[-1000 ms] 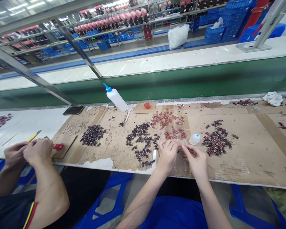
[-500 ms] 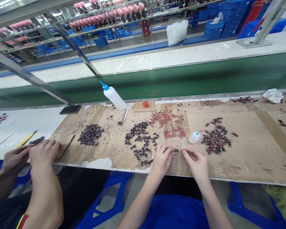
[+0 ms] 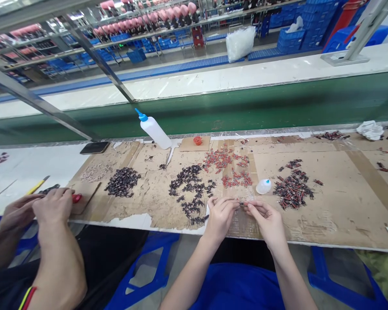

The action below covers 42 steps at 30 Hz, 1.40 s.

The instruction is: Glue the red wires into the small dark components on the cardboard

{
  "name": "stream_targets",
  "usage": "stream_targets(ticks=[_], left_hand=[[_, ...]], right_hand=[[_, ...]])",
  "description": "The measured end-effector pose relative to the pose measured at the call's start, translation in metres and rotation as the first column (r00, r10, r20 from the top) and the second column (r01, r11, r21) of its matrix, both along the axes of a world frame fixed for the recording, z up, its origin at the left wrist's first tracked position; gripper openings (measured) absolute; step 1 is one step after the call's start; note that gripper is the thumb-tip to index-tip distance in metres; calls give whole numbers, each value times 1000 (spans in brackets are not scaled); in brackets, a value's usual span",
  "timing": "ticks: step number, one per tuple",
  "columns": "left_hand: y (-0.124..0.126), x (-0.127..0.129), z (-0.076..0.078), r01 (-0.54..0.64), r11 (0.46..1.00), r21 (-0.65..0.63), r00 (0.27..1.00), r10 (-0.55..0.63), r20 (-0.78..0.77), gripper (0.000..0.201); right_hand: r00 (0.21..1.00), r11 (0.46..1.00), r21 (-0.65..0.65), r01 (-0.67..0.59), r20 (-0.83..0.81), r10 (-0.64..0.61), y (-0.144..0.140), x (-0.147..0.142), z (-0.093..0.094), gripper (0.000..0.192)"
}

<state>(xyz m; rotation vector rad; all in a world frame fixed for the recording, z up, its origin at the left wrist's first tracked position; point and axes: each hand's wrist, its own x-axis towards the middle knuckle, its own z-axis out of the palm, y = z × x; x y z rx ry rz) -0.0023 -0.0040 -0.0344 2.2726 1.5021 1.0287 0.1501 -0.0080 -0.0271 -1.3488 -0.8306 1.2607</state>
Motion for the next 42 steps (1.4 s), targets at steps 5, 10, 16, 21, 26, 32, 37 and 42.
stream_targets(ticks=[5,10,16,21,26,32,37,42], left_hand=[[-3,-3,6,65,994,87,998,-66,19,18],[-4,-7,14,114,991,68,993,-113,-16,22],[-4,-13,22,169,986,7,984,-168,-63,28],[-4,-16,30,207,978,12,975,-206,-89,28],[-4,-16,35,222,974,48,973,-217,-83,26],[-3,-15,36,236,967,93,972,-233,-38,23],[1,-15,37,227,971,68,972,-231,53,21],[1,-11,39,181,983,10,966,-180,188,14]], right_hand=[[996,997,-71,-34,-89,28,-2,0,5,45],[999,998,-49,-31,-19,30,-4,-2,8,46],[992,997,12,-73,101,71,-8,-4,13,43],[989,996,43,-75,129,69,-11,-3,17,41],[988,995,29,-97,124,92,-12,-1,18,40],[981,990,36,-136,146,129,-11,1,22,42],[971,978,42,-206,132,199,-10,5,27,42],[983,982,36,-184,31,183,-7,6,24,40]])
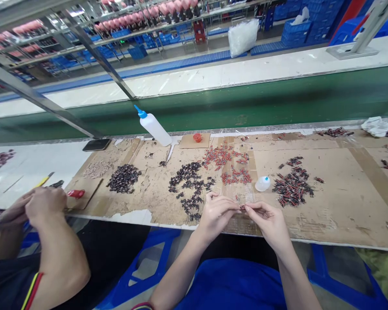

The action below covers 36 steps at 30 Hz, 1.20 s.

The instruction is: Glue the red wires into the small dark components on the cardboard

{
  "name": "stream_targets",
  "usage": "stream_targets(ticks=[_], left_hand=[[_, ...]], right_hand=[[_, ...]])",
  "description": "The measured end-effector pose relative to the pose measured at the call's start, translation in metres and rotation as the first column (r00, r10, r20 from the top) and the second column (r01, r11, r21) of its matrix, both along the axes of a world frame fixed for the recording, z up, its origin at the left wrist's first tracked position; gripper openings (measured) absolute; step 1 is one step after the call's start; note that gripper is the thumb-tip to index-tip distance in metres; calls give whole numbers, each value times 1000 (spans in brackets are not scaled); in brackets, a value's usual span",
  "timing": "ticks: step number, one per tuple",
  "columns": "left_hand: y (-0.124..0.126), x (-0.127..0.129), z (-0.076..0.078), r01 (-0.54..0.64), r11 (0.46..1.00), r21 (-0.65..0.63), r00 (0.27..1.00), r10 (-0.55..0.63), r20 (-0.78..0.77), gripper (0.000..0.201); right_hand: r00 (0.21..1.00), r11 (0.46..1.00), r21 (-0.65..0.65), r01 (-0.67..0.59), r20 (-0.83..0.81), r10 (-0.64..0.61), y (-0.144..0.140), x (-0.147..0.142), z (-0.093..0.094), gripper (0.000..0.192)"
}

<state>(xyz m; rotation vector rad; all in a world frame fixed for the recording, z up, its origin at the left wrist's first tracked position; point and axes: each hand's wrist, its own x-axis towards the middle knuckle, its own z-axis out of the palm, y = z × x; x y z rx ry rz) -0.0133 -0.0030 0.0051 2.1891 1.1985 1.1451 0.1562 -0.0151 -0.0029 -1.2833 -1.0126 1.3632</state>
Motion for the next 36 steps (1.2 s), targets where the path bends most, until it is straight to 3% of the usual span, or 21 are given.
stream_targets(ticks=[4,9,14,19,28,36], left_hand=[[-3,5,1,-73,983,-169,989,94,118,12],[-6,14,2,-150,906,-396,921,274,276,14],[-8,21,7,-39,810,-585,831,351,431,15],[-11,25,9,-63,815,-577,840,355,411,13],[-14,23,13,-144,923,-358,974,196,111,9],[-12,24,10,-75,886,-457,981,147,123,12]], right_hand=[[999,1000,11,29,-42,-28,1,-1,-4,37],[996,993,78,85,-45,-82,-2,-4,-5,31],[986,964,206,167,-9,-169,-7,-9,-6,23],[982,936,310,164,39,-186,-10,-9,-7,16],[971,926,370,79,181,-156,-11,-2,-13,11],[971,955,290,-61,238,-10,-4,12,-11,23]])
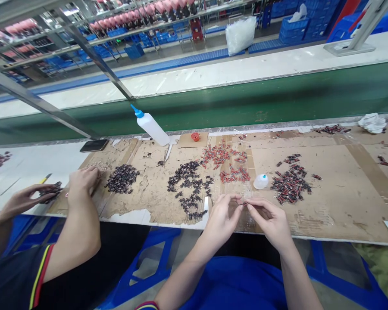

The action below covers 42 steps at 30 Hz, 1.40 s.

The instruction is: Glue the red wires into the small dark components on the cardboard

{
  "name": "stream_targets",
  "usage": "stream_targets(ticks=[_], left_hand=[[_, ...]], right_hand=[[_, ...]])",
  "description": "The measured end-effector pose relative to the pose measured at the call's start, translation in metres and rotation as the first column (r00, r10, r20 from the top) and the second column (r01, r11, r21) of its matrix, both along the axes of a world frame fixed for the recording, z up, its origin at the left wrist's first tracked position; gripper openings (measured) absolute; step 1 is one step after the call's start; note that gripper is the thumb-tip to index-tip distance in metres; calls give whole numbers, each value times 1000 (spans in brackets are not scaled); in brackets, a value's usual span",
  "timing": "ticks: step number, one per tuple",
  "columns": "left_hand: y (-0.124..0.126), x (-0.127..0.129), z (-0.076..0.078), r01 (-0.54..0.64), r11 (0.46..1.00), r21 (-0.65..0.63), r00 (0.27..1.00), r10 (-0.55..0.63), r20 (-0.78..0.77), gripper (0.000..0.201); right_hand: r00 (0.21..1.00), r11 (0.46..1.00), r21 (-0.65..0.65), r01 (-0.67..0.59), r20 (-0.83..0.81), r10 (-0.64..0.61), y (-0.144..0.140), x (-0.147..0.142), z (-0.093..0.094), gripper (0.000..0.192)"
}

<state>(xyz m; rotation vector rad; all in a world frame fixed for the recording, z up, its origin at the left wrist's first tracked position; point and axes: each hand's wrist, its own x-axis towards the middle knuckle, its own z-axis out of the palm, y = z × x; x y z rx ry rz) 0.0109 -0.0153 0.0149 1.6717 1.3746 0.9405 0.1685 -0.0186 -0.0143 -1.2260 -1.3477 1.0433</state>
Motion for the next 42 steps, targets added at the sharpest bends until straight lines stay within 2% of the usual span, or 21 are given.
stream_targets(ticks=[6,16,18,22,25,31,38,40,42], left_hand=[[0,0,-2,39,996,-82,998,-34,60,20],[-8,11,-14,-26,999,23,999,27,-39,19],[-8,13,-16,-35,999,-2,999,35,-1,20],[-4,13,-17,-10,996,-91,983,26,180,22],[0,12,-15,-37,988,-152,958,78,277,20],[3,10,-13,-124,972,-198,922,186,340,21],[2,12,-14,-135,978,-157,937,177,299,25],[4,6,-14,-130,984,-121,960,155,231,23],[8,-5,-15,-178,982,-63,979,183,90,18]], right_hand=[[988,989,-144,-26,-154,3,4,0,3,38],[976,982,-186,19,-209,-58,0,1,-2,38],[978,981,-192,35,-196,-73,-2,2,-2,38],[972,971,-219,95,-191,-138,-3,1,0,38],[964,967,-219,127,-203,-173,-3,-2,2,38],[963,970,-217,108,-221,-157,-2,-6,5,42],[971,973,-219,78,-203,-124,-2,-1,4,40],[970,971,-190,146,-165,-178,-1,10,2,40],[942,940,-132,316,-74,-327,0,26,1,38]])
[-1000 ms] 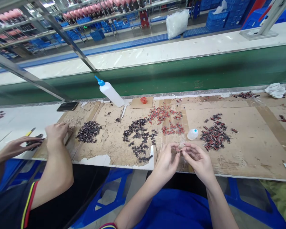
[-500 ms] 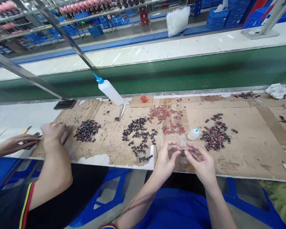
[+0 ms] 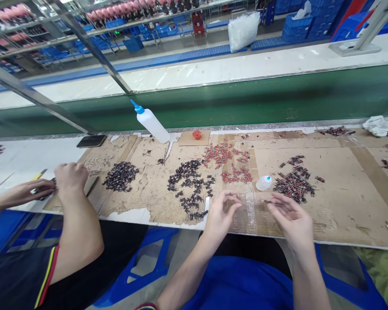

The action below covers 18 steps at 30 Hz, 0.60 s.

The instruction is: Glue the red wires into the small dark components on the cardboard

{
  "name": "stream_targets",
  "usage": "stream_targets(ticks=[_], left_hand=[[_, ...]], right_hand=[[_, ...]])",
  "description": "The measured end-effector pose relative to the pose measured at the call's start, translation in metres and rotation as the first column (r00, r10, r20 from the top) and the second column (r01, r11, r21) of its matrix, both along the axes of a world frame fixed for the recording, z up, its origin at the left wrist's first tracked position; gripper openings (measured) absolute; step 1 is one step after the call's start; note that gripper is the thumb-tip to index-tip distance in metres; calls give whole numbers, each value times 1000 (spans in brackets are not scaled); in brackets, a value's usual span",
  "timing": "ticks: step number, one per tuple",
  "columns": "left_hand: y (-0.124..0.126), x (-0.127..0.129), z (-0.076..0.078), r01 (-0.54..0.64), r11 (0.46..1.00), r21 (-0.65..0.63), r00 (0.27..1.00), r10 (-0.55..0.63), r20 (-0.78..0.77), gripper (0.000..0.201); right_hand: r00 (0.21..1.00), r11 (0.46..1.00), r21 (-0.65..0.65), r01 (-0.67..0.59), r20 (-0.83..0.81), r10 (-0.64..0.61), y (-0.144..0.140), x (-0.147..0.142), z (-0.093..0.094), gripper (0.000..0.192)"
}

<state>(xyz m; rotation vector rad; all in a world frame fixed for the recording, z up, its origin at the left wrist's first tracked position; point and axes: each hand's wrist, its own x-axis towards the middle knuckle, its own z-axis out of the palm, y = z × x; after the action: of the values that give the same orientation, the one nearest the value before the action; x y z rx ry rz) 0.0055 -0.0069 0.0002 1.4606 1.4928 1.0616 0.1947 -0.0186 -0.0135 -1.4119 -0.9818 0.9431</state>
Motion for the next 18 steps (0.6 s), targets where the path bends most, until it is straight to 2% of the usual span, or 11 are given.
stream_targets(ticks=[2,4,7,10,14,16,18], left_hand=[[5,-16,-2,-84,996,38,978,90,-190,11],[9,-33,-5,-166,984,68,921,179,-346,12],[14,-49,-9,-222,969,111,848,248,-468,12],[18,-51,-13,-224,968,117,814,252,-524,10],[26,-48,-15,-143,985,96,821,173,-544,13],[30,-47,-14,-125,988,91,824,154,-545,18],[33,-47,-10,-128,988,89,827,156,-540,21]], right_hand=[[957,973,70,221,175,-230,3,17,1,41],[861,936,205,286,373,-345,7,29,2,49],[714,935,317,161,616,-332,17,31,-1,55],[632,954,299,22,735,-245,29,19,-12,60],[629,968,247,-41,760,-167,45,5,-21,44],[671,969,240,-60,729,-139,49,2,-20,38],[758,973,222,-60,645,-100,48,0,-16,37]])
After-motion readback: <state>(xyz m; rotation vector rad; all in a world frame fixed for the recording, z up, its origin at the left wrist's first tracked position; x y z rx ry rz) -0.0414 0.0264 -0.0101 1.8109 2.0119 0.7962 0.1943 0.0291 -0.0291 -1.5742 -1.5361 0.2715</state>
